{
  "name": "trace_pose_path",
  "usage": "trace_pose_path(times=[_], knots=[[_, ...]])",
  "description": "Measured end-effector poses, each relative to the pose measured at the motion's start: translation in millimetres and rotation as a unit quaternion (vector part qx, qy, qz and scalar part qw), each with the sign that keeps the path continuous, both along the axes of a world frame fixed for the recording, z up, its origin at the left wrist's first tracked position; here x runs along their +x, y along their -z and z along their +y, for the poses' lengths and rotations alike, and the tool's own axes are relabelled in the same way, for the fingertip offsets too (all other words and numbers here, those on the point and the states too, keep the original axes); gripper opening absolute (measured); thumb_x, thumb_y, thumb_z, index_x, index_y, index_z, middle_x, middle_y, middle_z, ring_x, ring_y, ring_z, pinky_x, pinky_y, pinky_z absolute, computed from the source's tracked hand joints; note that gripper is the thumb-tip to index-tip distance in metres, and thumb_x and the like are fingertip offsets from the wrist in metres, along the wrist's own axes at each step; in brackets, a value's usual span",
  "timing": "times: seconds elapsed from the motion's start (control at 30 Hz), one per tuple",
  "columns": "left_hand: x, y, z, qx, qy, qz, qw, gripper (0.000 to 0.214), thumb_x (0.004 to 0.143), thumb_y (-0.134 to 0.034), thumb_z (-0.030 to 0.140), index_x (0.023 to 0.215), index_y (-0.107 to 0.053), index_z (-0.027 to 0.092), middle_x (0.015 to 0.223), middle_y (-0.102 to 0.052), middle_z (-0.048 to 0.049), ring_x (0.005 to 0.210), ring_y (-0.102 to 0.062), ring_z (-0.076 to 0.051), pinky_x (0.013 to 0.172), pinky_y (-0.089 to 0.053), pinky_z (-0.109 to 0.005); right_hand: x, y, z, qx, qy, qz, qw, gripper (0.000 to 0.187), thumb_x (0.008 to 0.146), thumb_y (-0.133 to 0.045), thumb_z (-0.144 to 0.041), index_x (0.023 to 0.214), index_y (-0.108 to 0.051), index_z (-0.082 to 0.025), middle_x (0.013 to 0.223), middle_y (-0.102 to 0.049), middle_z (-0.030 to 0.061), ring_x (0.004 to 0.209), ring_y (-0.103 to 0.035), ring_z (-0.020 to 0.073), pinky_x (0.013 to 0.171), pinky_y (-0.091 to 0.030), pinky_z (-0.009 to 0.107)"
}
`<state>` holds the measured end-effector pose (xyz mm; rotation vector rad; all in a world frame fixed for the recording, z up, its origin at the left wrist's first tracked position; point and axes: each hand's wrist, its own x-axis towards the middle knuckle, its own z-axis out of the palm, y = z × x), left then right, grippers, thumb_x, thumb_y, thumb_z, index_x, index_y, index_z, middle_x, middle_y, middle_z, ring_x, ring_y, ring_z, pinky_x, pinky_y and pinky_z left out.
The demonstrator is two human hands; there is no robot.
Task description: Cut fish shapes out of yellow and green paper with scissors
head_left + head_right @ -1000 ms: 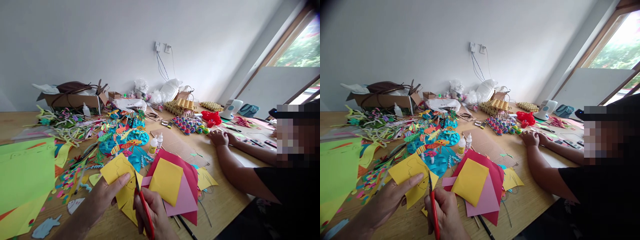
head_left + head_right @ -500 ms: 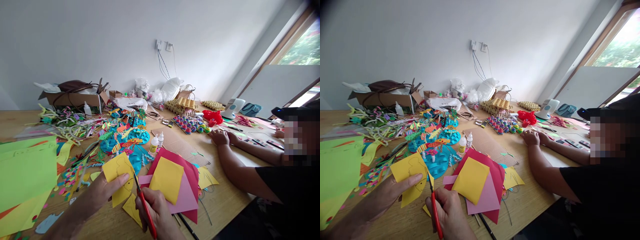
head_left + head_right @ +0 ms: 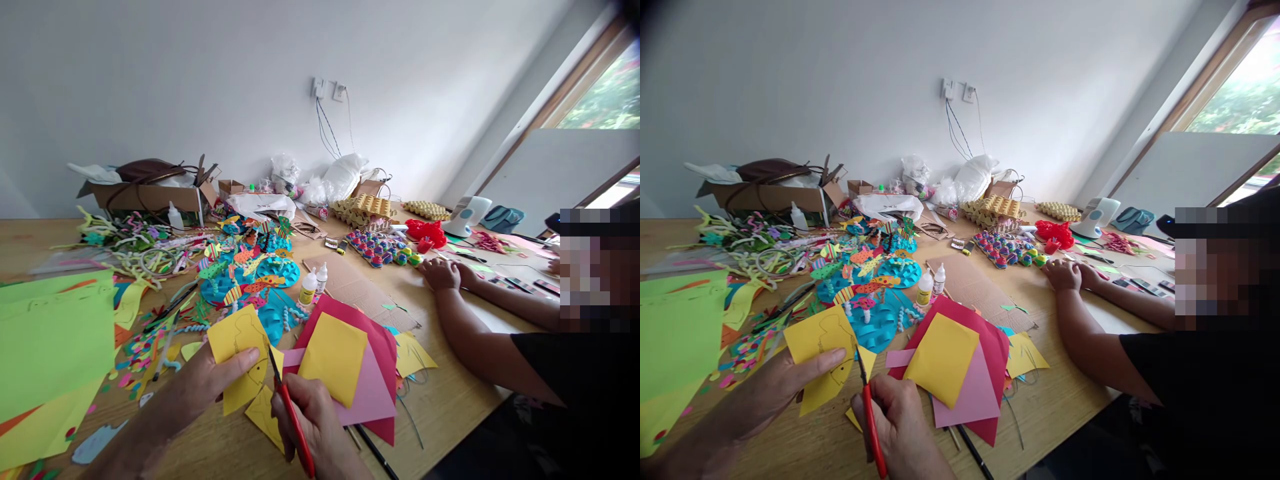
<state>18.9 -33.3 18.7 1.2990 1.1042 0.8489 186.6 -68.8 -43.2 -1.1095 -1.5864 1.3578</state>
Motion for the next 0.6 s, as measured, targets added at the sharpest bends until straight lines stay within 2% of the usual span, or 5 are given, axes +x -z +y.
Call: trace_pose_path(times=[0.13,0.33,0.6], knots=[[-1.3,0.5,0.7,-0.015,0.021,-0.005,1.0,0.02,0.081,-0.054,0.038,0.09,-0.061,0.021,0.084,-0.065,-0.0004,0.084,-0.061,-0.023,0.077,-0.05,-0.03,1.8,2.2,1.2,0.008,0.009,-0.017,1.0,0.034,0.089,-0.046,-0.034,0.06,-0.039,-0.018,0.048,-0.036,-0.0065,0.042,-0.034,0.0058,0.04,-0.024,0.017],[-2.6,3.7,1.8,-0.035,0.015,-0.011,0.999,0.022,0.079,-0.056,0.039,0.092,-0.061,0.021,0.086,-0.066,-0.0016,0.087,-0.062,-0.026,0.076,-0.051,-0.033,3.4,-3.1,1.7,0.016,0.001,-0.03,0.999,0.04,0.089,-0.047,-0.044,0.06,-0.038,-0.018,0.049,-0.033,-0.0066,0.043,-0.032,0.0057,0.04,-0.026,0.017],[-2.0,6.1,-0.1,-0.053,0.023,-0.043,0.997,0.026,0.079,-0.058,0.039,0.097,-0.059,0.022,0.089,-0.068,-0.0026,0.087,-0.063,-0.025,0.075,-0.053,-0.032,0.3,3.4,1.1,-0.01,-0.006,0.029,1.0,0.034,0.089,-0.045,-0.038,0.061,-0.042,-0.018,0.048,-0.036,-0.007,0.039,-0.034,0.0054,0.036,-0.027,0.014]])
